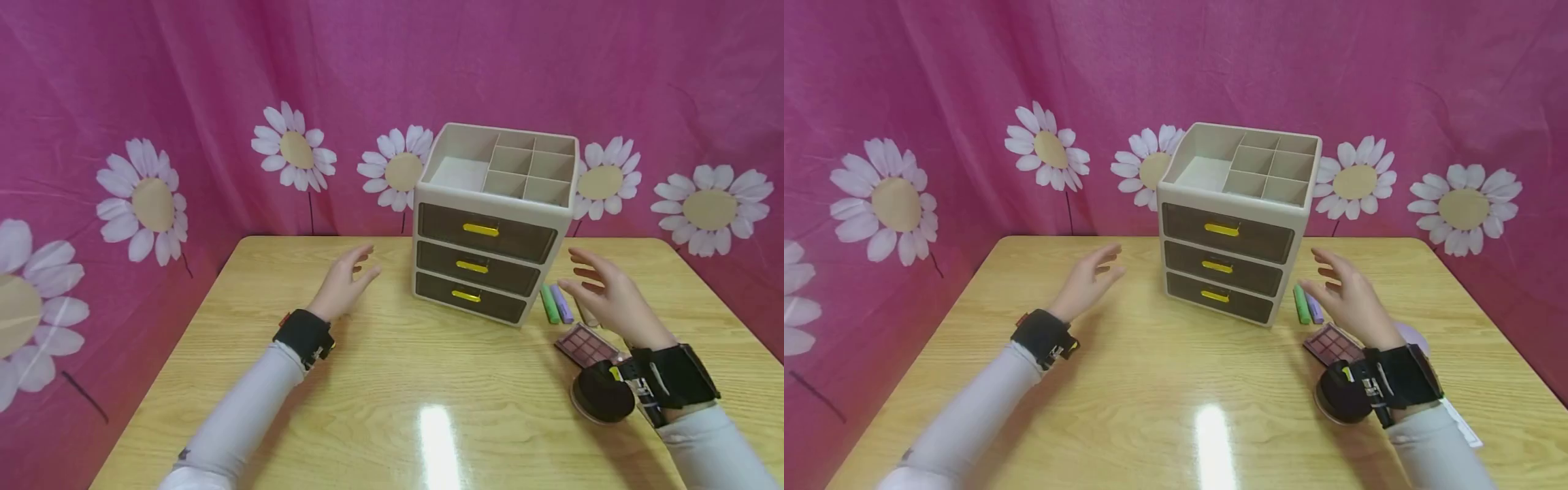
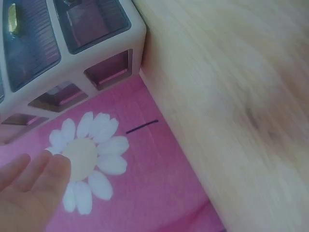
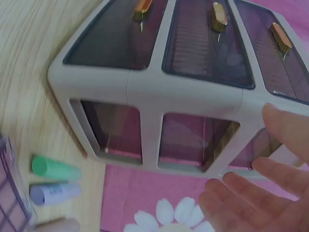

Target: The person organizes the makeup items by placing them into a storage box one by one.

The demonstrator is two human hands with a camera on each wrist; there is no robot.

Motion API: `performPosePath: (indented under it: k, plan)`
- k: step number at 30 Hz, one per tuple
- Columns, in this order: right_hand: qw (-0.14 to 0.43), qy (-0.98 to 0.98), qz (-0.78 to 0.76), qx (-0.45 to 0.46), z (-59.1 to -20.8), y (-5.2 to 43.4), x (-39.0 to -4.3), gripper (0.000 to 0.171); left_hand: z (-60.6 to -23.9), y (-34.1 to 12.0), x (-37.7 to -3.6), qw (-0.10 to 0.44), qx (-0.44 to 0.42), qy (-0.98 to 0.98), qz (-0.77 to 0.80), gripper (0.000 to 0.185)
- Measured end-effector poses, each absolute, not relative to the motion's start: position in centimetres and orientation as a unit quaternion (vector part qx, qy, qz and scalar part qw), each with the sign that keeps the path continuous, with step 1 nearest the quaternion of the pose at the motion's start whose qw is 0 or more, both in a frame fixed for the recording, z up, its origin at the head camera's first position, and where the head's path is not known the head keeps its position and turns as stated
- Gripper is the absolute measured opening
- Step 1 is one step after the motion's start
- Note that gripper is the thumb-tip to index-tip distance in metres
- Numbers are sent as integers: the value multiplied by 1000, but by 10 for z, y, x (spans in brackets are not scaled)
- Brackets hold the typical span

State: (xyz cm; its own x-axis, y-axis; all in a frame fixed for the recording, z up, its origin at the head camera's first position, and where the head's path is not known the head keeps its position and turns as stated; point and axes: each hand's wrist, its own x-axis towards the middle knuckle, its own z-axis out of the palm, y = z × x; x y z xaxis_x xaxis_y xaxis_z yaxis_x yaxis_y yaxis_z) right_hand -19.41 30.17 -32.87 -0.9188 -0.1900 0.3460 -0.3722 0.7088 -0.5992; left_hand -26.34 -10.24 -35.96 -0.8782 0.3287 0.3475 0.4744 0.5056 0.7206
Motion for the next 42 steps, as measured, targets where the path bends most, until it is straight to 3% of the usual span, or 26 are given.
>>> performPosePath:
  k: [4, 16, 42]
  plan:
    - [152, -907, 363, 150, -331, 298, -197, 56, -360, -86, -278, 77, -237, -843, -477, 46]
    - [145, -894, 415, 90, -343, 281, -200, 49, -372, -51, -306, 54, -224, -787, -572, 39]
    - [172, -882, 439, -6, -362, 259, -203, 46, -384, -32, -315, 76, -190, -787, -582, 38]
